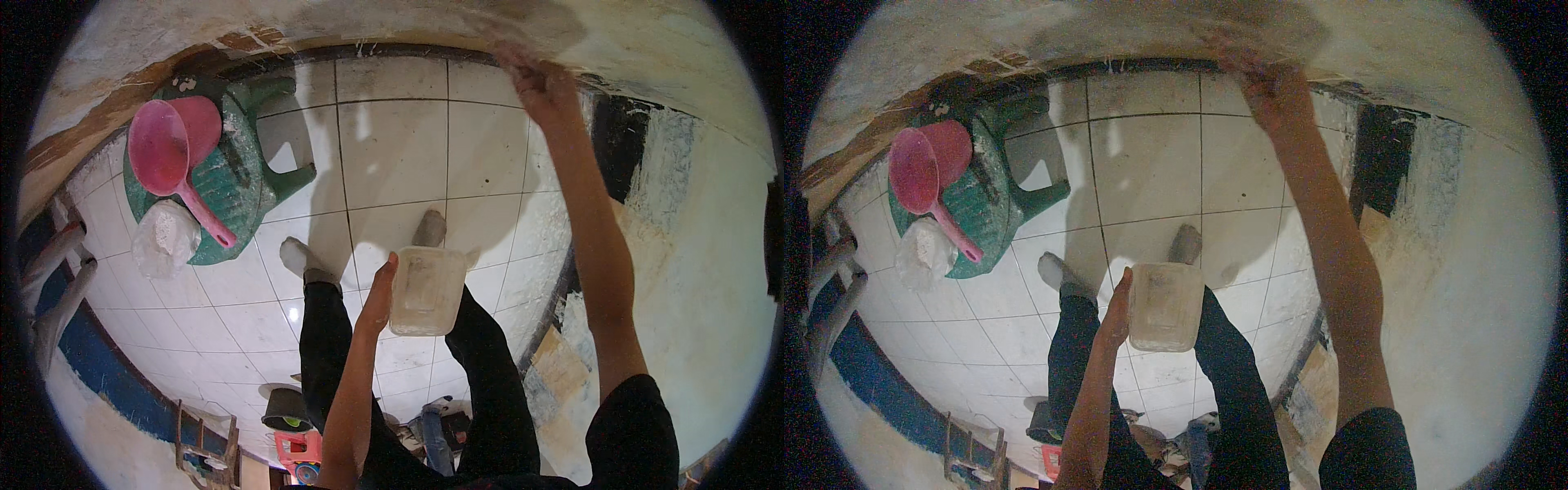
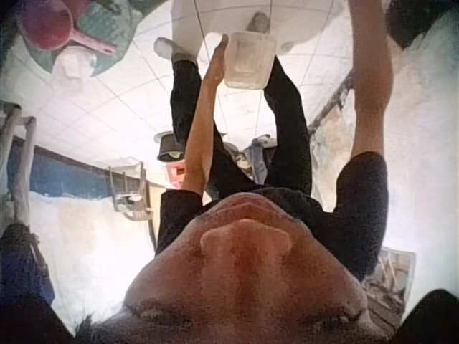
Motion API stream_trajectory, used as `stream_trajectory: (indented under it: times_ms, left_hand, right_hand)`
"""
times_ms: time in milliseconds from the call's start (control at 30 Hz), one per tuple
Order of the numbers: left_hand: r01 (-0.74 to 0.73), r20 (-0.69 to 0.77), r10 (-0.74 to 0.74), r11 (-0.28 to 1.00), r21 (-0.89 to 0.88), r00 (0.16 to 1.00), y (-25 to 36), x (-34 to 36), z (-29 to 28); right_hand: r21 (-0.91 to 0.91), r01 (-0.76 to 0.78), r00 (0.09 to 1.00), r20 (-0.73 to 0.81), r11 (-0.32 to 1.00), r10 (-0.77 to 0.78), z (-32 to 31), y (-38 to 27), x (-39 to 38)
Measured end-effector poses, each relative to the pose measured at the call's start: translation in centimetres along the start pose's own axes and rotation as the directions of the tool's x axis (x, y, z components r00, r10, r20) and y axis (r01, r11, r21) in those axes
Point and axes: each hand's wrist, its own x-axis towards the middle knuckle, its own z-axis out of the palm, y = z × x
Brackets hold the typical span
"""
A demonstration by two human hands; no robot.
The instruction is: The person applies patching compound to a wall using a putty knife and then gathers more compound from a container.
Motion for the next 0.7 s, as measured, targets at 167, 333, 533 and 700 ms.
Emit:
stream_trajectory:
  times_ms: [167, 333, 533, 700]
  left_hand:
    - [-0.003, 0.035, 0.004, 0.999, -0.046, 0.999, -0.3, 1.2, 1.7]
    - [0.025, 0.030, -0.026, 0.999, 0.033, 0.999, -1.2, 2.0, 1.0]
    - [-0.026, 0.014, 0.026, 0.999, 0.027, 1.000, -0.7, 0.5, 0.2]
    - [-0.031, 0.022, 0.032, 0.999, -0.039, 0.999, 0.1, 0.1, -0.6]
  right_hand:
    - [0.789, -0.246, 0.916, 0.000, 0.563, 0.401, 1.9, 6.4, 3.5]
    - [0.821, -0.185, 0.929, -0.033, 0.540, 0.369, 2.7, 5.4, 9.6]
    - [0.884, -0.195, 0.903, -0.007, 0.425, 0.430, 0.9, -4.3, 4.2]
    - [0.713, -0.273, 0.946, 0.078, 0.646, 0.314, 7.8, -5.8, -2.2]
